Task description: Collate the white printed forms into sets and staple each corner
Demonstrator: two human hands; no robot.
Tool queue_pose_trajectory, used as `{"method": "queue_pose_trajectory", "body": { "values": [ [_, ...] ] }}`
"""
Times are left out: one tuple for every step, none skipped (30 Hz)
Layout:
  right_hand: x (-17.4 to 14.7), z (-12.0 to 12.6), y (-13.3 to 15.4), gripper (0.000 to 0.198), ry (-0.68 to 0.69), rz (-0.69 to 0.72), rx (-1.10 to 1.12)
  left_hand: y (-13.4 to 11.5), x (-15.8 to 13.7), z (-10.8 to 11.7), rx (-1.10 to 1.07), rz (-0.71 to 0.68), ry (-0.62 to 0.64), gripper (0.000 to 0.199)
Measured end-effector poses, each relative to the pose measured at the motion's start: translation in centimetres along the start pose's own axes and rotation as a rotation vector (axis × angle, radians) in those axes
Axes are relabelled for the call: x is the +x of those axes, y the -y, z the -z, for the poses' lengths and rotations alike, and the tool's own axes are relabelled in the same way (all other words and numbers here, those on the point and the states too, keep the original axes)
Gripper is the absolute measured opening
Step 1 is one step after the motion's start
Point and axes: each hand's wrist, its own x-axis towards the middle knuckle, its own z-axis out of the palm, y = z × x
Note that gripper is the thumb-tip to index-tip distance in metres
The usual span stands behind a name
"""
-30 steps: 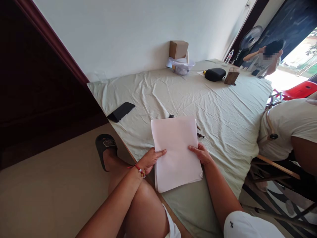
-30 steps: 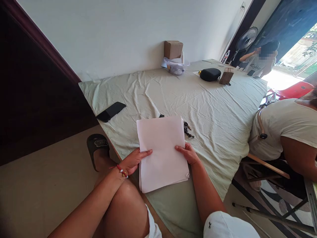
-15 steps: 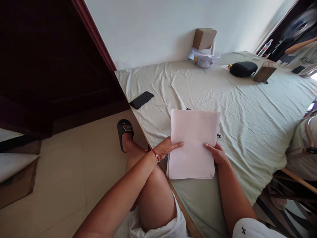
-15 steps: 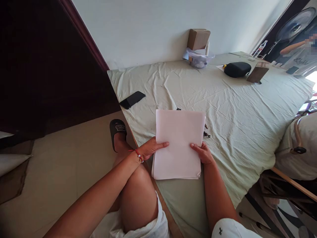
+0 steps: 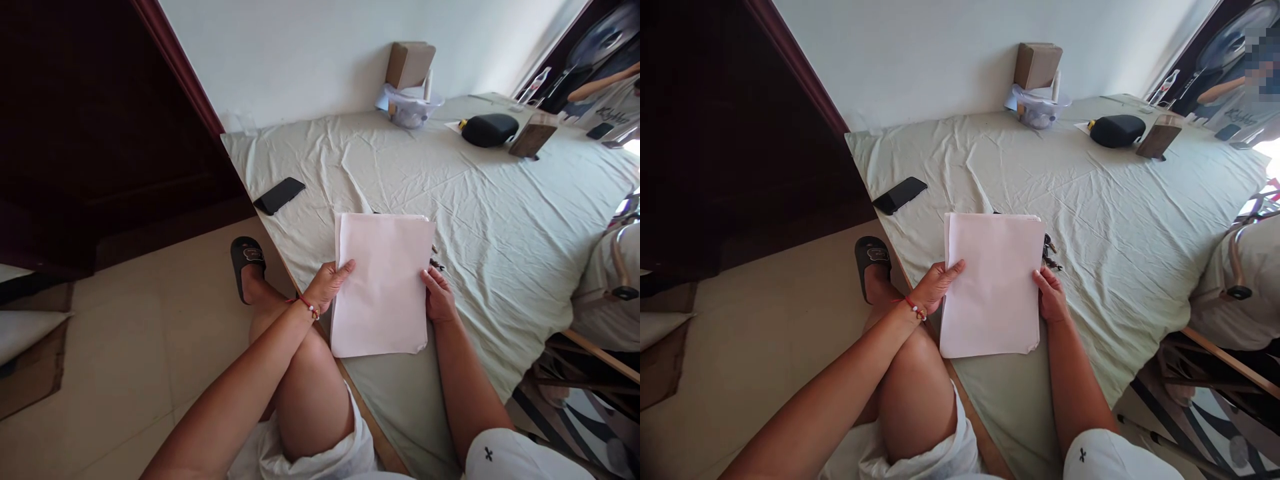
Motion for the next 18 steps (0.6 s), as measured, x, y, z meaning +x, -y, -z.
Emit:
{"method": "queue_pose_trajectory", "body": {
  "values": [
    [-0.07,-0.08,0.10,0.035,0.015,-0.002,-0.001,-0.02,-0.01,-0.02,-0.002,-0.006,-0.012,0.069],
    [-0.14,-0.16,0.18,0.037,0.027,-0.006,-0.007,-0.04,-0.01,-0.04,-0.002,-0.010,-0.026,0.069],
    [-0.21,-0.22,0.24,0.040,0.037,-0.014,-0.017,-0.07,-0.02,-0.04,-0.003,-0.012,-0.038,0.069],
    [-0.27,-0.27,0.27,0.043,0.042,-0.020,-0.025,-0.09,-0.04,-0.04,-0.002,-0.010,-0.048,0.069],
    [-0.31,-0.31,0.29,0.045,0.043,-0.025,-0.029,-0.11,-0.05,-0.04,-0.003,-0.006,-0.053,0.069],
    [-0.33,-0.32,0.28,0.045,0.039,-0.027,-0.029,-0.14,-0.07,-0.04,-0.004,-0.001,-0.055,0.068],
    [-0.33,-0.32,0.27,0.045,0.033,-0.028,-0.026,-0.18,-0.10,-0.05,-0.006,0.003,-0.053,0.068],
    [-0.31,-0.29,0.24,0.045,0.025,-0.028,-0.024,-0.23,-0.13,-0.06,-0.008,0.001,-0.048,0.066],
    [-0.29,-0.24,0.20,0.044,0.018,-0.029,-0.024,-0.30,-0.15,-0.10,-0.012,-0.008,-0.041,0.065],
    [-0.26,-0.18,0.15,0.044,0.012,-0.030,-0.026,-0.38,-0.17,-0.14,-0.022,-0.025,-0.035,0.063],
    [-0.23,-0.11,0.10,0.045,0.008,-0.030,-0.028,-0.47,-0.18,-0.19,-0.039,-0.047,-0.030,0.060],
    [-0.19,-0.03,0.05,0.045,0.007,-0.027,-0.029,-0.56,-0.17,-0.24,-0.065,-0.068,-0.030,0.058],
    [-0.16,0.04,0.00,0.046,0.007,-0.025,-0.029,-0.64,-0.13,-0.29,-0.098,-0.086,-0.036,0.054],
    [-0.14,0.11,-0.04,0.046,0.006,-0.023,-0.026,-0.72,-0.08,-0.34,-0.134,-0.101,-0.050,0.051],
    [-0.12,0.16,-0.07,0.046,0.003,-0.022,-0.023,-0.78,0.00,-0.37,-0.169,-0.112,-0.071,0.047],
    [-0.11,0.19,-0.08,0.046,-0.001,-0.021,-0.020,-0.82,0.07,-0.39,-0.198,-0.120,-0.094,0.043],
    [-0.11,0.19,-0.06,0.046,-0.004,-0.019,-0.017,-0.85,0.14,-0.42,-0.220,-0.122,-0.113,0.040],
    [-0.12,0.17,-0.02,0.046,-0.007,-0.014,-0.014,-0.87,0.20,-0.44,-0.233,-0.122,-0.125,0.039]
  ]
}}
